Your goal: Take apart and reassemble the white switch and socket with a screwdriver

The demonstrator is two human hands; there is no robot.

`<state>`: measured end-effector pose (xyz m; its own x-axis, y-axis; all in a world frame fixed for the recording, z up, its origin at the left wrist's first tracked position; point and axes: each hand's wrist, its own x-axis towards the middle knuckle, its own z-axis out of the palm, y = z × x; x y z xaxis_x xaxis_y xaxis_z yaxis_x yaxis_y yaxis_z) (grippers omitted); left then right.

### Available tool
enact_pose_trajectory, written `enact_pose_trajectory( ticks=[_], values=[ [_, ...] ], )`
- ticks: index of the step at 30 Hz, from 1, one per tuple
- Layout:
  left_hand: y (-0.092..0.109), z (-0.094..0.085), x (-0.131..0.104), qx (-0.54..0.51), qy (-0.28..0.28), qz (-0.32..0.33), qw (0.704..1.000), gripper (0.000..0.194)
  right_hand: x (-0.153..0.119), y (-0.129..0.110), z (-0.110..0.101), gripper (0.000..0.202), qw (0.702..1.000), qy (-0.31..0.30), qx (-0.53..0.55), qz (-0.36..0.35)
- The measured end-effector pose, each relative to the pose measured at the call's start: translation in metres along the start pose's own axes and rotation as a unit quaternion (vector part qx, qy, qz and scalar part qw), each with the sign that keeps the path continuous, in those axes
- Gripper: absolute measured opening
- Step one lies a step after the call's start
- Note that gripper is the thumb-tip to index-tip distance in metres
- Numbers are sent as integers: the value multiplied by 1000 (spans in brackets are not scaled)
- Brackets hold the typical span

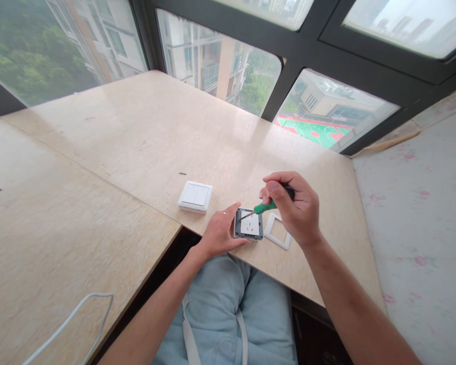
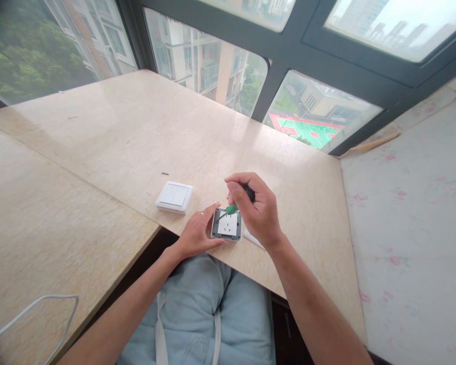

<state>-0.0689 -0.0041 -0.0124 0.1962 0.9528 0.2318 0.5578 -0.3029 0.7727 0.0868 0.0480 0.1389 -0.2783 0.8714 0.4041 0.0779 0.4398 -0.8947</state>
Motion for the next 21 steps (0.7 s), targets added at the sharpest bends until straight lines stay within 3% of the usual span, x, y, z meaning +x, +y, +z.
enact_pose_trajectory(
  ticks=[12, 21],
  values=[
    [2, -1, 0, 1, -2, -4, 1000, 106, -1, -3, 0, 10, 1000, -5, -19, 5],
    [7, -4, 2, 5, -6, -7, 1000, 96, -4, -11, -3, 14, 983, -160, -66, -61]
  ],
)
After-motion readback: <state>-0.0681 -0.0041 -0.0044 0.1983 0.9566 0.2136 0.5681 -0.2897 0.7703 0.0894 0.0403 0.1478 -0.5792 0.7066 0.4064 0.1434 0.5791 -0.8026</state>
